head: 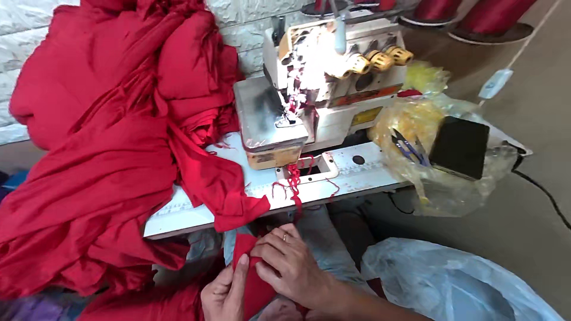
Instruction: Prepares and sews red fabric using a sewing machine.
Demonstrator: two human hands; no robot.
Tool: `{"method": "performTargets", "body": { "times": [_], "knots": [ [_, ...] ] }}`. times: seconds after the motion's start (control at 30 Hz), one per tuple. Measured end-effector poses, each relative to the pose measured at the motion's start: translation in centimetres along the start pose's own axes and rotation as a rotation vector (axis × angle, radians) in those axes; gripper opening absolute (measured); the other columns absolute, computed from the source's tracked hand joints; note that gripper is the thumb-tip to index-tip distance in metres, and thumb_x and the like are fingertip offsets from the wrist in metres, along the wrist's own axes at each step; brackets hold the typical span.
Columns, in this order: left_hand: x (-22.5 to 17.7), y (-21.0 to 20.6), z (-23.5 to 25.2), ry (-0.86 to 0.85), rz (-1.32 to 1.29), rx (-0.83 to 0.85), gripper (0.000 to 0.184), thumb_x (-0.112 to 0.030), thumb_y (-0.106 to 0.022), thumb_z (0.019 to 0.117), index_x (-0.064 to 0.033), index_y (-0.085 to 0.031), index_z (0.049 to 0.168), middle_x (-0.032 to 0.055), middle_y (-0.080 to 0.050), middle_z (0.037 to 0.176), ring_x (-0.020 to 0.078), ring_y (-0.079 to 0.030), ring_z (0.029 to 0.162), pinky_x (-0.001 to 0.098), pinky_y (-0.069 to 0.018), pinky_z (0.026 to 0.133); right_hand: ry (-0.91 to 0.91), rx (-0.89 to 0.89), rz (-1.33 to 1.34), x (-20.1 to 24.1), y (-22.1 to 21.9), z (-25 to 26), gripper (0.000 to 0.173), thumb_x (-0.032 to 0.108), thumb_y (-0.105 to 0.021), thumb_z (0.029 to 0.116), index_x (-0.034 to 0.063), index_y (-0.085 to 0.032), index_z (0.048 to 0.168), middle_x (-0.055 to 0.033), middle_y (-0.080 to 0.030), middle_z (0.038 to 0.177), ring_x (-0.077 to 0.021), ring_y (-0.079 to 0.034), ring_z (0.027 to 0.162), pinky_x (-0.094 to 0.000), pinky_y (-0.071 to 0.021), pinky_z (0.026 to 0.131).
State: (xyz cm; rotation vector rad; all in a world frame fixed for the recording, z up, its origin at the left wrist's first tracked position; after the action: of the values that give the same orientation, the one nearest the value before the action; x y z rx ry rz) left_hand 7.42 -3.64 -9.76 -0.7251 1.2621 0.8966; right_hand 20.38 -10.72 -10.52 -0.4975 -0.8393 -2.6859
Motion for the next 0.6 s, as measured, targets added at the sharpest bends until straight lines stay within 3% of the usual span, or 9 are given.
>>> {"method": "performTargets", "body": {
  "times": [0.17,0.3,0.37,0.4,0.53,0.6],
  "knots": [
    [-0.1,0.4,0.0,-0.035,0.198,-0.014,0.022,-0.004,-0.061,0.0968,-0.0055,-0.075,0.080,-0.0089,-0.071,0.071,-0.0048,-0.066,0.066,0.0160,-0.0563,0.066,-0.115,0.217,0.134,0.1,-0.1,-0.3,0.009,0.016,-0.068,0.0906,0.0119,-0.077,0.090,-0.0022,-0.072,0.090,-0.0169,-0.067,0.087,-0.0346,-0.0511,0.081],
    [0.7,0.6,-0.2,0.043,0.059,0.087,0.017,-0.004,-0.062,0.0960,-0.0050,-0.078,0.091,-0.0049,-0.076,0.080,0.0022,-0.072,0.074,0.0231,-0.0615,0.074,-0.270,0.268,0.304,-0.2,0.1,-0.2,0.007,0.016,-0.077,0.0812,0.0111,-0.074,0.079,-0.0014,-0.071,0.086,-0.0156,-0.065,0.086,-0.0377,-0.0456,0.081],
    [0.8,0.7,-0.3,0.092,-0.014,0.115,0.012,-0.004,-0.068,0.0909,-0.0092,-0.078,0.087,-0.0074,-0.073,0.074,-0.0002,-0.067,0.066,0.0202,-0.0575,0.066,-0.385,0.336,0.442,-0.4,0.4,0.3,0.013,0.015,-0.079,0.0806,0.0065,-0.070,0.077,-0.0048,-0.069,0.086,-0.0173,-0.064,0.086,-0.0407,-0.0449,0.084],
    [0.8,0.8,-0.2,0.101,-0.032,0.125,0.012,-0.003,-0.070,0.0891,-0.0105,-0.079,0.086,-0.0078,-0.073,0.073,-0.0009,-0.065,0.064,0.0191,-0.0562,0.064,-0.436,0.382,0.527,-0.6,0.6,0.5,0.014,0.014,-0.078,0.0831,0.0038,-0.070,0.078,-0.0064,-0.069,0.087,-0.0168,-0.063,0.088,-0.0396,-0.0453,0.085],
    [1.1,1.9,0.2,0.099,-0.131,0.160,0.018,-0.001,-0.067,0.0931,-0.0106,-0.081,0.097,-0.0033,-0.079,0.090,0.0039,-0.073,0.079,0.0238,-0.0610,0.076,-0.512,0.439,0.848,-1.7,1.0,1.0,0.014,0.010,-0.070,0.0931,-0.0022,-0.076,0.094,-0.0088,-0.070,0.100,-0.0050,-0.064,0.093,-0.0187,-0.0531,0.082],
    [0.9,2.1,0.4,0.074,-0.153,0.176,0.020,-0.001,-0.068,0.0928,-0.0112,-0.082,0.103,-0.0030,-0.079,0.096,0.0040,-0.074,0.084,0.0238,-0.0610,0.080,-0.557,0.421,0.881,-1.9,1.3,1.3,0.013,0.010,-0.069,0.0929,-0.0010,-0.076,0.095,-0.0063,-0.071,0.099,-0.0008,-0.063,0.086,-0.0150,-0.0524,0.074]
  ]
}}
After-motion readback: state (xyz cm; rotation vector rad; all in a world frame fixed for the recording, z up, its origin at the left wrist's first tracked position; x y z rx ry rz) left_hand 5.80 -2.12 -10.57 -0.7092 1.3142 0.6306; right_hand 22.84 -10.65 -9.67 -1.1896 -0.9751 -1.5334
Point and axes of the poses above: each hand's wrist, its own z-axis towards the middle knuckle, its own y-axis out of the back of the hand, x = y × z, the point moved 3 cm from there along z, towards the middle knuckle
